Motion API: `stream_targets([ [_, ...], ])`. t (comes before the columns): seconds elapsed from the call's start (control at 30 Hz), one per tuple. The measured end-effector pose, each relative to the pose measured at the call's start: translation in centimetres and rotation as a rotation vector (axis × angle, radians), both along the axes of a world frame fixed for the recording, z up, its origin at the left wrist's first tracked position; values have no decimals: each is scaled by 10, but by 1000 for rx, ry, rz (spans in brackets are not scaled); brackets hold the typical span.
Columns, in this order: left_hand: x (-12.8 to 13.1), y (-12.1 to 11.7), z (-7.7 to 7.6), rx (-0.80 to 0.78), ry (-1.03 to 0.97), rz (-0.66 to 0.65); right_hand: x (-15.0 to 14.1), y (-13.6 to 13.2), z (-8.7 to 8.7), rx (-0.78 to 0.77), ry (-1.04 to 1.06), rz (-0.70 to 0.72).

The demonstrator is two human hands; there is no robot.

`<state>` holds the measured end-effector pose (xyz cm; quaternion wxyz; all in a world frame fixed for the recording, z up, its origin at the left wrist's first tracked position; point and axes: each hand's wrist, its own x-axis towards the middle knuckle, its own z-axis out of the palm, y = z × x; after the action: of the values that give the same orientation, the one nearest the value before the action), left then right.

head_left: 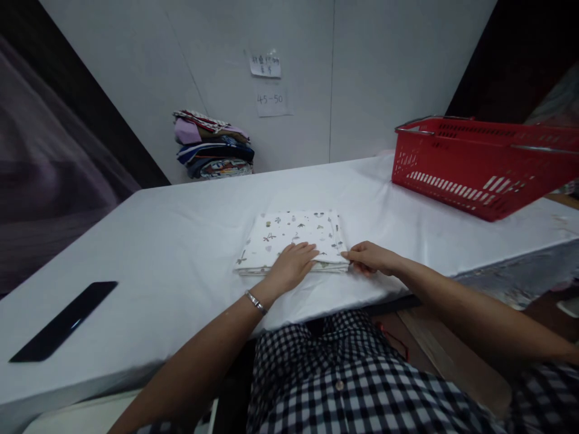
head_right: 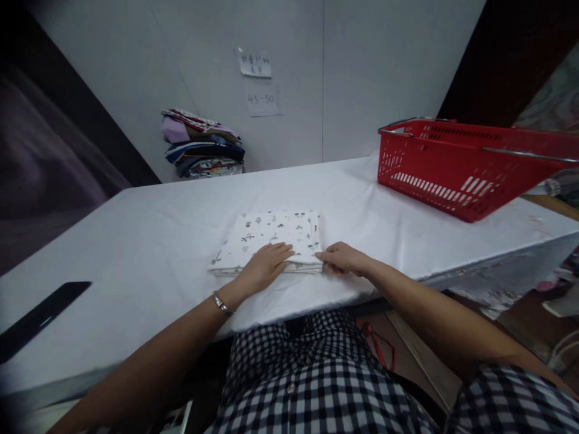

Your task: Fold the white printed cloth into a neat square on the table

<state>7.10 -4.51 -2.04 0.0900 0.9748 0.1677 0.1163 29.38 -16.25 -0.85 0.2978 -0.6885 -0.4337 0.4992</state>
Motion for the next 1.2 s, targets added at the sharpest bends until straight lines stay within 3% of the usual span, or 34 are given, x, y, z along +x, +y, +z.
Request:
stream_targets([
  [0.3,-5,3,1,77,-15,1,-12,1,17,108,64,-90],
  [0.57,-8,1,-3,160,60,-2,-4,-1,3,128,-118,14],
  [0.87,-7,1,-2,148,17,5,-5,1,2,55,-47,-18],
  [1.2,-10,6,-8,176,-19,-2,-11,4,20,155,-70,-4],
])
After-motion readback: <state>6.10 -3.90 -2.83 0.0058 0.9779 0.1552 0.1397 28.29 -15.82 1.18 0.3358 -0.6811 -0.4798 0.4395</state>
